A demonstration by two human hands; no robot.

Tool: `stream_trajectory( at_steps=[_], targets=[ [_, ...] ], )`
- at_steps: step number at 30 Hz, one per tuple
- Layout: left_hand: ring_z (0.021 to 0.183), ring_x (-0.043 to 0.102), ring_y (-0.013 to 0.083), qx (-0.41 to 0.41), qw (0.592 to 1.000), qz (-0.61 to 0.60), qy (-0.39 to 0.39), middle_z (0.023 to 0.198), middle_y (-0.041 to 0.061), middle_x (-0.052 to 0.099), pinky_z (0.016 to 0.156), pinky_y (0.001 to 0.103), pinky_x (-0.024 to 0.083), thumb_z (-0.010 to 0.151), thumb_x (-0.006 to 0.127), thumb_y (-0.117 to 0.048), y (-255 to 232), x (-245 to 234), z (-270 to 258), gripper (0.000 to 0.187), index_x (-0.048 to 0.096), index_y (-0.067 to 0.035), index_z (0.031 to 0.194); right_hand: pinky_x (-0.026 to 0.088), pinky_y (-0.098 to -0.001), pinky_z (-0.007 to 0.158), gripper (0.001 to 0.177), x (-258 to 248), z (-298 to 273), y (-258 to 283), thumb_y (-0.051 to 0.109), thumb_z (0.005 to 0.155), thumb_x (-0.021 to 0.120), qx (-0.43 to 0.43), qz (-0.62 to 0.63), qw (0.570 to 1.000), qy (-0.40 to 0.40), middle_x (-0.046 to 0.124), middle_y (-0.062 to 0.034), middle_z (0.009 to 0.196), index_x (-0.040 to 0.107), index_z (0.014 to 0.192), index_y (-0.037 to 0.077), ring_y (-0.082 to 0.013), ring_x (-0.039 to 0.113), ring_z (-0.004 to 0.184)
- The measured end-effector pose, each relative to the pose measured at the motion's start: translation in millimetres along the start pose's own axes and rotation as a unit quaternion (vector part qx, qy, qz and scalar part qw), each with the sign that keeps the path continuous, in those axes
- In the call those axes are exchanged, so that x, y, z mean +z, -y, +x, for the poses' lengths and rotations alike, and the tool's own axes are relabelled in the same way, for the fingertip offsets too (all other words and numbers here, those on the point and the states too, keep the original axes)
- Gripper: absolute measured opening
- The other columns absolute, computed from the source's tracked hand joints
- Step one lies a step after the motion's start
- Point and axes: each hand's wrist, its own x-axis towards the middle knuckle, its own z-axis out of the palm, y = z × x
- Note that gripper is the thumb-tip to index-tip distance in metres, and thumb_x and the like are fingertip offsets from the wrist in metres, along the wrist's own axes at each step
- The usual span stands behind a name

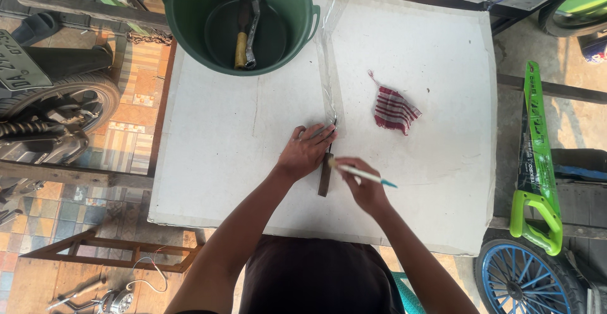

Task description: The person applies a substance to a small metal rod with a brush and then wipes the rod with a cloth.

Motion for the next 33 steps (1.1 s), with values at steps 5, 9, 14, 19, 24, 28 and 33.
stream_trajectory(
  at_steps=[5,9,14,19,24,28,33],
  targets=[
    [0.145,0.042,0.0215,-0.007,0.999,0.024,0.024,0.158,-0.002,0.051,0.115,0.05,0.037,0.098,0.06,-0.02,0,-2,2,0.048,0.056,-0.015,0.146,0.062,-0.0321,0.086,0.027,2,11,16,0.0,0.096,0.064,-0.123,-0.066,0.99,-0.029,0.07,-0.0116,0.123,0.064,0.122,0.008,-0.0226,0.072,0.108],
    [0.142,0.045,0.0225,-0.004,1.0,-0.009,-0.002,0.155,0.0,0.052,0.113,0.05,0.038,0.096,0.061,-0.019,-1,-2,-1,0.05,0.057,-0.014,0.146,0.061,-0.0354,0.097,0.031,9,-23,15,0.003,0.098,0.061,-0.262,-0.094,0.96,-0.006,0.069,-0.015,0.125,0.062,0.129,0.007,-0.0274,0.068,0.117],
    [0.141,0.046,0.0218,0.008,1.0,0.003,-0.019,0.155,0.0,0.053,0.113,0.049,0.039,0.098,0.06,-0.018,0,1,-2,0.048,0.057,-0.015,0.146,0.062,-0.0332,0.087,0.02,10,-50,-1,0.009,0.099,0.063,-0.029,0.046,0.996,0.076,0.075,-0.0093,0.119,0.065,0.119,0.007,-0.0211,0.073,0.11],
    [0.143,0.045,0.0225,-0.006,1.0,0.013,0.002,0.155,0.0,0.052,0.112,0.05,0.038,0.096,0.061,-0.017,0,3,0,0.049,0.058,-0.015,0.144,0.059,-0.0351,0.089,0.021,6,-9,6,0.005,0.099,0.066,-0.06,-0.039,0.995,-0.076,0.074,-0.0103,0.115,0.066,0.12,0.007,-0.0245,0.072,0.106],
    [0.142,0.045,0.0225,-0.003,1.0,0.001,-0.01,0.154,0.0,0.053,0.112,0.051,0.038,0.095,0.061,-0.019,0,2,0,0.049,0.058,-0.014,0.144,0.06,-0.0365,0.096,0.037,6,1,32,-0.004,0.092,0.066,-0.186,-0.121,0.974,-0.052,0.068,-0.0126,0.123,0.065,0.128,0.007,-0.0285,0.07,0.113],
    [0.14,0.047,0.023,0.005,1.0,0.002,-0.025,0.153,0.001,0.055,0.109,0.05,0.04,0.094,0.06,-0.017,2,0,-2,0.048,0.06,-0.014,0.142,0.058,-0.0386,0.098,0.049,15,-39,32,-0.009,0.082,0.066,-0.151,-0.151,0.977,0.009,0.066,-0.0142,0.129,0.065,0.129,0.006,-0.0304,0.068,0.117],
    [0.14,0.048,0.023,0.012,0.999,-0.016,-0.046,0.152,0.0,0.057,0.11,0.049,0.041,0.099,0.059,-0.017,1,0,-3,0.043,0.061,-0.013,0.142,0.06,-0.0327,0.09,0.023,22,-42,8,0.004,0.096,0.07,-0.053,-0.038,0.998,0.021,0.075,-0.0064,0.116,0.07,0.118,0.01,-0.0207,0.076,0.108]
  ],
)
